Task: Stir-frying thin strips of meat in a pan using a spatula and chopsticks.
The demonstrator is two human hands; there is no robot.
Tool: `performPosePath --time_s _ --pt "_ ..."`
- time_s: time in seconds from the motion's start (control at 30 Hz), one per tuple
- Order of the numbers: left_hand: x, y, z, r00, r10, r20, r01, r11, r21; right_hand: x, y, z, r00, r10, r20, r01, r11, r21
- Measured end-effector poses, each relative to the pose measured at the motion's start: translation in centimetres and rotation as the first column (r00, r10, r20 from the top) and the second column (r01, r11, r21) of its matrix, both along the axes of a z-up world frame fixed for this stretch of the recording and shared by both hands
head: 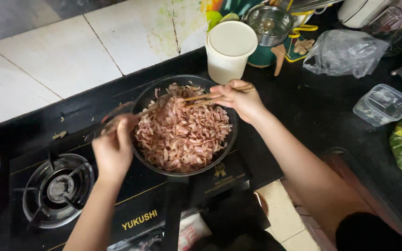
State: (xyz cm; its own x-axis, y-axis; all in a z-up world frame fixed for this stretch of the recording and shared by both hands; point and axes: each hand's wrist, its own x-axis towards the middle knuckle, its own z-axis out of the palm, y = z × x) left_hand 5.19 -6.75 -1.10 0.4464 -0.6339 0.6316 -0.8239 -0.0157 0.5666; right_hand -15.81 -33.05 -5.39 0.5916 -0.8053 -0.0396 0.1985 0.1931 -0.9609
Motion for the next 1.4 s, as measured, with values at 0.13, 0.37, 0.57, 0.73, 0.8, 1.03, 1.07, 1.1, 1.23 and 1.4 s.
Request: performPosePath --time_s 0.13,0.37,0.57,0.73,0.8,1.03,1.07,1.1,1.23,1.4 --pt "-2.3 5.6 2.0 0.998 0.026 0.057 -0.031 0.995 0.09 -2.6 2.9 2.8 0.993 0.11 -0.028 -0.114 0.971 -0.211" --pt "-3.3 8.8 3.7 1.0 -0.021 -0.005 0.021 0.987 0.161 -3.3 2.1 8.2 0.94 0.246 -0.236 -0.339 0.742 -0.578" --pt "-0.3 3.8 0.6 0.881 0.144 0.45 -0.229 0.963 0.141 0.2 -3.2 4.4 0.97 -0.08 -0.232 -0.093 0.754 -0.65" --pt "1.6 -0.7 0.0 0.939 0.189 0.287 -0.225 0.97 0.096 2.1 -5.2 1.9 0.979 -0.033 -0.201 -0.032 0.949 -0.313" --pt "3.3 -1.2 -1.1 0.98 0.189 0.062 -0.195 0.973 0.12 2.6 -5.4 1.0 0.979 0.073 -0.19 -0.082 0.996 -0.04" --pt "1.3 1.1 -1.7 0.939 0.124 -0.32 -0.132 0.991 -0.006 1.8 -1.9 0.9 0.993 0.085 -0.079 -0.084 0.996 0.018" --pt "0.4 1.7 -1.1 0.939 0.109 -0.325 -0.132 0.99 -0.049 1.1 -1.5 1.7 0.995 0.089 -0.049 -0.089 0.996 -0.01" --pt "-0.4 2.4 -0.4 0.939 0.095 -0.33 -0.132 0.987 -0.092 0.5 -1.2 2.6 0.995 0.093 -0.02 -0.093 0.995 -0.038" --pt "-2.2 5.5 1.8 0.982 -0.007 -0.186 -0.008 0.997 -0.079 -2.4 0.8 5.7 0.988 0.14 -0.067 -0.15 0.971 -0.183" --pt "-4.5 8.7 3.0 0.993 -0.069 0.095 0.063 0.996 0.067 -6.0 4.0 8.9 0.909 0.312 -0.278 -0.416 0.734 -0.536"
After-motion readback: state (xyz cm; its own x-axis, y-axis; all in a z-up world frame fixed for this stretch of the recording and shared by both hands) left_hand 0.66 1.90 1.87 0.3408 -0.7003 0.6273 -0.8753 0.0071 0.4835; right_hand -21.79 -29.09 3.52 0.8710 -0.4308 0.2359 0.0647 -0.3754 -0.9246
